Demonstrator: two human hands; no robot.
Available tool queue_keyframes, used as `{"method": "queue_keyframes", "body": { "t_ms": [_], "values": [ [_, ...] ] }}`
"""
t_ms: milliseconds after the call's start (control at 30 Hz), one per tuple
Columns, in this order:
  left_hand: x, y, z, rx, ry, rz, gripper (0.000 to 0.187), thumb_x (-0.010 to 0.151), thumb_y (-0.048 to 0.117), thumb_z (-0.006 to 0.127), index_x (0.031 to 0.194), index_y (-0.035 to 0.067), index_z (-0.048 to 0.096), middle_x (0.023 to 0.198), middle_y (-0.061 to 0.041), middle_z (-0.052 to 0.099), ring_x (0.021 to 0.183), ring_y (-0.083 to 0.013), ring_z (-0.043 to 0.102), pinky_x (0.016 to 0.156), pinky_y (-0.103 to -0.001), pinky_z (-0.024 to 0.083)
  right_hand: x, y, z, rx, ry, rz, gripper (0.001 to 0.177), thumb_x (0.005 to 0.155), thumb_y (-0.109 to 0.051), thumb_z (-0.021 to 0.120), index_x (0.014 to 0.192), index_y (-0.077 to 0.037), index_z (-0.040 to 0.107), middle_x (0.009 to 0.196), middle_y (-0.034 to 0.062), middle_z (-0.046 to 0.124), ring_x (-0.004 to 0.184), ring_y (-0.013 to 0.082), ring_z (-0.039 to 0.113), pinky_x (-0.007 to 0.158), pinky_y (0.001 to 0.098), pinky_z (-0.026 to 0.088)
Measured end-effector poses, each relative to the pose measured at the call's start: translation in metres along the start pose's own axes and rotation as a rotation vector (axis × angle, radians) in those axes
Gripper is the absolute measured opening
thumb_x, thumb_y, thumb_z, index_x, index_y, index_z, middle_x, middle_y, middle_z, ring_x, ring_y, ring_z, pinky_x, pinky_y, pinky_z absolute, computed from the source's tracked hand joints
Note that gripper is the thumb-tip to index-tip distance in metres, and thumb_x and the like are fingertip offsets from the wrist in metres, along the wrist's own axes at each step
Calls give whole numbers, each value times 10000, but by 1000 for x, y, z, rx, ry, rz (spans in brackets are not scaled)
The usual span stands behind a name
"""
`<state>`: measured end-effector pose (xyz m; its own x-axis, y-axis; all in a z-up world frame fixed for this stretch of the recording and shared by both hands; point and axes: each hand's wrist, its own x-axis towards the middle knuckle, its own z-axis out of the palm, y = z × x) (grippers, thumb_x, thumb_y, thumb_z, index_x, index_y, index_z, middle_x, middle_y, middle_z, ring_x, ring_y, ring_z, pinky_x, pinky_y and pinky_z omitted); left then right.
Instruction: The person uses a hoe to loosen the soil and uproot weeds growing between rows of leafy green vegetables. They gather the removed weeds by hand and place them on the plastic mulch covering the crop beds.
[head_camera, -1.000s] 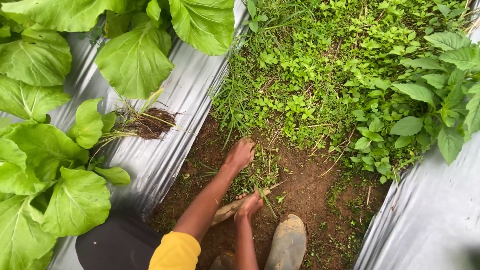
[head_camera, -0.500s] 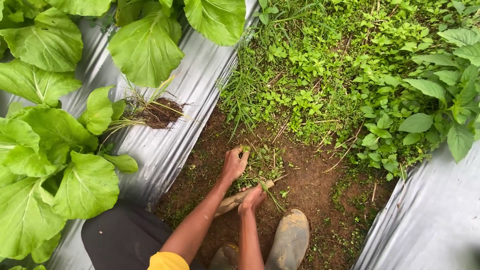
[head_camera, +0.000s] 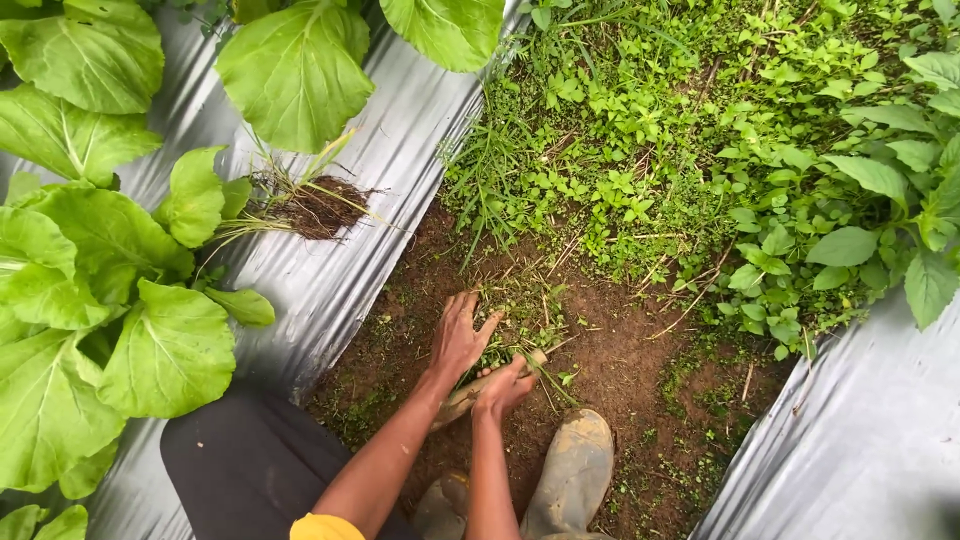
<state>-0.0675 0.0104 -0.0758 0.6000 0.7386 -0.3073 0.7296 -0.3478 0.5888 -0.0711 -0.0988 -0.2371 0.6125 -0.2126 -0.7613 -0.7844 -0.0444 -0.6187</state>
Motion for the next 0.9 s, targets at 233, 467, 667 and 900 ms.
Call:
{"method": "queue_keyframes", "body": {
  "t_ms": [233, 467, 667, 900],
  "values": [
    [16, -14, -2, 44, 347, 32, 868, 873, 399, 775, 1561, 60, 366, 1297, -291, 597, 1196, -406, 623, 986, -546, 541, -51, -67, -6, 70, 122, -182, 324, 965, -265, 536, 1197, -40, 511, 727, 84, 542, 503, 167, 590, 446, 316, 557],
    [27, -23, 18, 31, 65, 141, 871, 919, 465, 603, 1614, 98, 226, 1585, -232, 374, 1491, -413, 309, 1171, -621, 320, 54, 9, -18, 284, 34, -58, 231, 936, -291, 531, 1092, -121, 515, 598, 50, 527, 395, 168, 540, 360, 327, 538],
    [10, -17, 63, -228, 162, -152, 827, 847, 574, 684, 1462, 60, 481, 1523, -232, 457, 1429, -383, 426, 1135, -597, 388, -7, -5, -21, 111, -102, -48, 369, 1003, -364, 532, 1208, -59, 567, 873, 139, 572, 657, 225, 563, 545, 373, 531],
    [2, 45, 45, -637, 320, -377, 882, 858, 452, 772, 1586, 186, 351, 1543, -258, 412, 1434, -457, 395, 1139, -682, 324, -1, -4, -28, -281, -196, -256, 409, 1086, -412, 411, 962, -74, 605, 673, 15, 423, 598, 159, 389, 550, 319, 401]
  ]
}}
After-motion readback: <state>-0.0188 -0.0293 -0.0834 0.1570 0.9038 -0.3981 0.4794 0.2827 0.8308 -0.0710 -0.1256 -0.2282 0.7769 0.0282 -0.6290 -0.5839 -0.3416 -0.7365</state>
